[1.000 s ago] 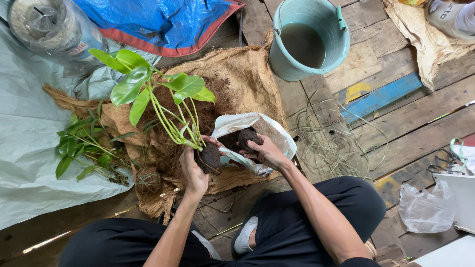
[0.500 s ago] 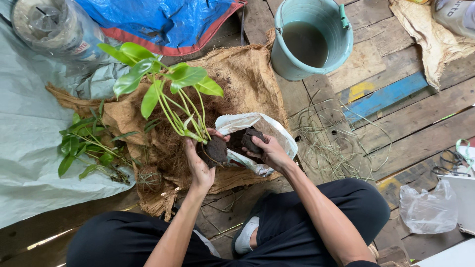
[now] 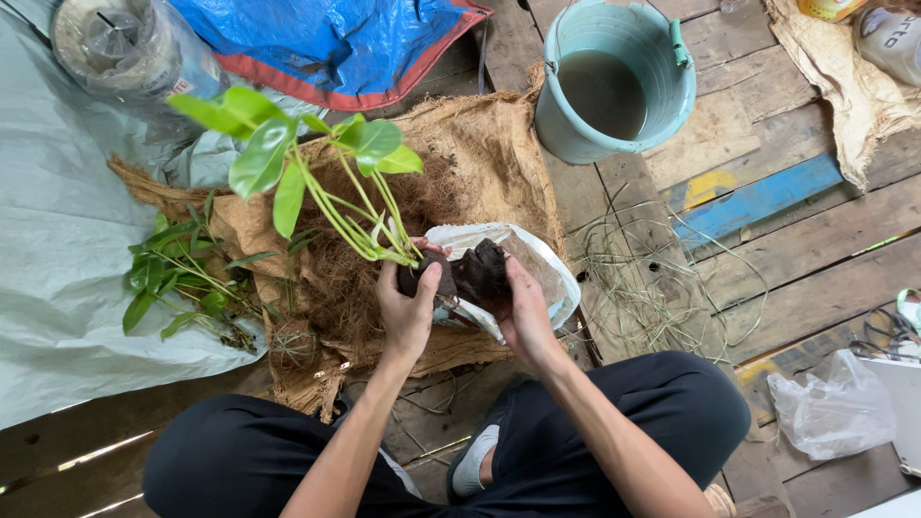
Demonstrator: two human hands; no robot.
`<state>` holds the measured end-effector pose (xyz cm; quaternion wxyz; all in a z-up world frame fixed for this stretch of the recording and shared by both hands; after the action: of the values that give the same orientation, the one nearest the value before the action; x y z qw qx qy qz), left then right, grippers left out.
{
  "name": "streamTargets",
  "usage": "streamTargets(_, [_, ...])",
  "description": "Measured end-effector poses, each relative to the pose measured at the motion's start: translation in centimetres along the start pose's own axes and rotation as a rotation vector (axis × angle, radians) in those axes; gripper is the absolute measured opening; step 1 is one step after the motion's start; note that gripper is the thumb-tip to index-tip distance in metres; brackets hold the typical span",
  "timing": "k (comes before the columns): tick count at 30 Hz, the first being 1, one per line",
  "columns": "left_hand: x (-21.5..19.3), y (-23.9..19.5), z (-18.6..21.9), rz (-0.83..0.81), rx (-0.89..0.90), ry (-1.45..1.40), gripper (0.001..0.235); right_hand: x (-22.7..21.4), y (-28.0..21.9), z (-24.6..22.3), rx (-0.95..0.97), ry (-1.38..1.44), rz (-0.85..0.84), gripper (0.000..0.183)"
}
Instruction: The person sits on a wooden floor and wraps a small plant in a ball of coconut coir using twine. They then pick up a larger leafy plant, remove it from its plastic bag, and pack soil around its roots.
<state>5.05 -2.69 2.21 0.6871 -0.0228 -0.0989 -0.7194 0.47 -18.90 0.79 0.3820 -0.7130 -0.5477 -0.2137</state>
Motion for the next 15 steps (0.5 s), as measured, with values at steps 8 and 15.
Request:
streamTargets(8, [1.8, -1.3, -0.2, 0.125, 0.243, 0.117, 0.036, 3.9, -2.2, 2.1, -0.235, -0.281, 0.017, 0.054])
streamTargets(15, [3.2, -1.1, -0.7, 0.125, 0.243, 0.248, 0.039, 4.0, -3.1, 1.9, -0.338, -0.593, 0.038, 0.061])
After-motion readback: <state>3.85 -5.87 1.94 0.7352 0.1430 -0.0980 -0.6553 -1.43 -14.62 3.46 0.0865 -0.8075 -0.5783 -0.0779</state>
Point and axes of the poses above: each hand's wrist, its own y-axis towards the middle knuckle, its own x-axis out of the palm, z = x × y, the point moved 3 cm from there along y, towards the middle knuckle, and after that the axes turned 8 degrees about y, right-handed, at the moved point
